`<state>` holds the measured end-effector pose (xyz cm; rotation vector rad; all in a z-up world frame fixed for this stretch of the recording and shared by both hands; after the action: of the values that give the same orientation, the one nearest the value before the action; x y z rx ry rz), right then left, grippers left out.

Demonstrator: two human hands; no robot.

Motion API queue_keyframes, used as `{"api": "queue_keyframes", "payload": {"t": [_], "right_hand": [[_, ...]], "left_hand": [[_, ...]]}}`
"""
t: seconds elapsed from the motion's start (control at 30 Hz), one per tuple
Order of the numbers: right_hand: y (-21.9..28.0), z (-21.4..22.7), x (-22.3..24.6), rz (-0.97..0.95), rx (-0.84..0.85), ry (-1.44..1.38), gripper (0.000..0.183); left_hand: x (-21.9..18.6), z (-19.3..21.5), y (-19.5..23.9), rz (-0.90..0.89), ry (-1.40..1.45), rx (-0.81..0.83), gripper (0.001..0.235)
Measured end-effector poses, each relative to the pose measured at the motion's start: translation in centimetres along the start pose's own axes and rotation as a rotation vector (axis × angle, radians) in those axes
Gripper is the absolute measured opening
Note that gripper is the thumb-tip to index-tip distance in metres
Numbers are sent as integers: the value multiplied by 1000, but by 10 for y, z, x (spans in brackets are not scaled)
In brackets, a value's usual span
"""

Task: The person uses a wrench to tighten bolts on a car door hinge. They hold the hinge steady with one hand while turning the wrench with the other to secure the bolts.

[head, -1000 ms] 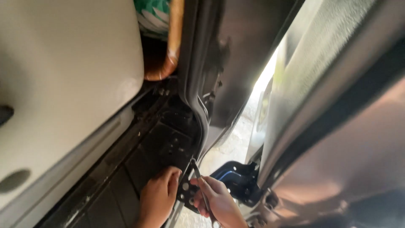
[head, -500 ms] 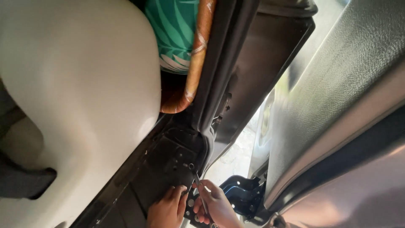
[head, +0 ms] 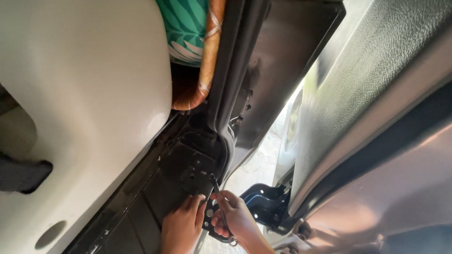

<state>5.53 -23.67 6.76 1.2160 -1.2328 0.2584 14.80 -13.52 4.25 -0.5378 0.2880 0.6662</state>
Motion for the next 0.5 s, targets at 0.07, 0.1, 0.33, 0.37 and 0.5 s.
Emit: {"api": "queue_keyframes", "payload": {"t": [0.07,0.1,0.33,0.37,0.5], "right_hand": [[2,-1,1,-2,3,-11,29],[4,-2,1,-1,8,-23,30],[13,1,4,6,-16,51,32],[14,2,4,16,-21,49,31],[10,2,-6,38,-53,-5,28]], "left_hand": [[-2,2,2,9,-5,25,21],[-2,4,2,16,-12,48,23],[-7,4,6,3,-33,51,23],[-8,3,6,-7,-31,18,21],[-10,0,9,-25,-73,-8,23]]}}
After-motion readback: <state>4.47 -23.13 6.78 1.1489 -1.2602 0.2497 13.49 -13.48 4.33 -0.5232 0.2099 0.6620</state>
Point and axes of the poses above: each hand's wrist, its own y-axis away from the middle knuckle, its own z-axis out of the back of the hand, x = y × z, the point moved 8 cm from there along -y, towards the middle knuckle, and after that the axes turned 4 degrees about x, right-handed, at the moved point
